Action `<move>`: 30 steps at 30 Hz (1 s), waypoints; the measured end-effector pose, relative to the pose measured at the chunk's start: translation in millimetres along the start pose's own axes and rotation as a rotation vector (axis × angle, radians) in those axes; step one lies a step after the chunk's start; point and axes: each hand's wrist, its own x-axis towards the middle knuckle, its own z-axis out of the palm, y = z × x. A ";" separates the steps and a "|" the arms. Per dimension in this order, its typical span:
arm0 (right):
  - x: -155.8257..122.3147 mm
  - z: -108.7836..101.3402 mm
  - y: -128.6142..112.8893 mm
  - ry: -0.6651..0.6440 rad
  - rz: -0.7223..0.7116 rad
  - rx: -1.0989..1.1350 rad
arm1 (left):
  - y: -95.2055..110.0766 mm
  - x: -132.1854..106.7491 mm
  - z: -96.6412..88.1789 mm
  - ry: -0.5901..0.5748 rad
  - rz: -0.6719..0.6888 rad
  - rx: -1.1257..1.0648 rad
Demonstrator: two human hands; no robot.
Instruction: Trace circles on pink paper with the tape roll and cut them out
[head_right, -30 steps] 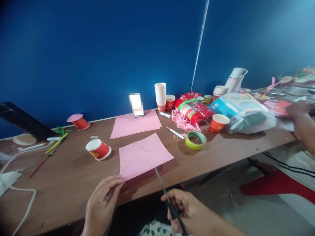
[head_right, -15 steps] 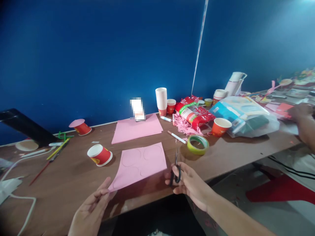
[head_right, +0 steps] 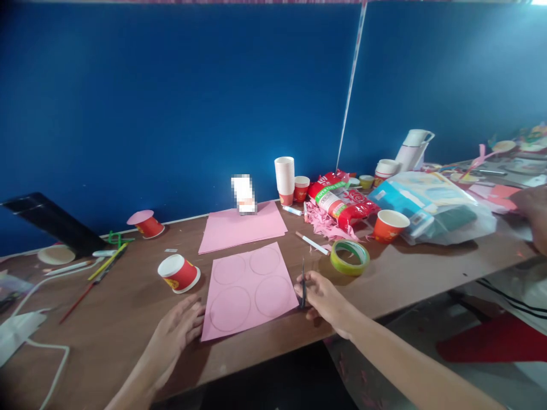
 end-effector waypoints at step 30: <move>38.9 3.3 -2.6 0.071 -0.482 -0.467 | 41.1 97.8 66.2 -0.319 0.222 0.115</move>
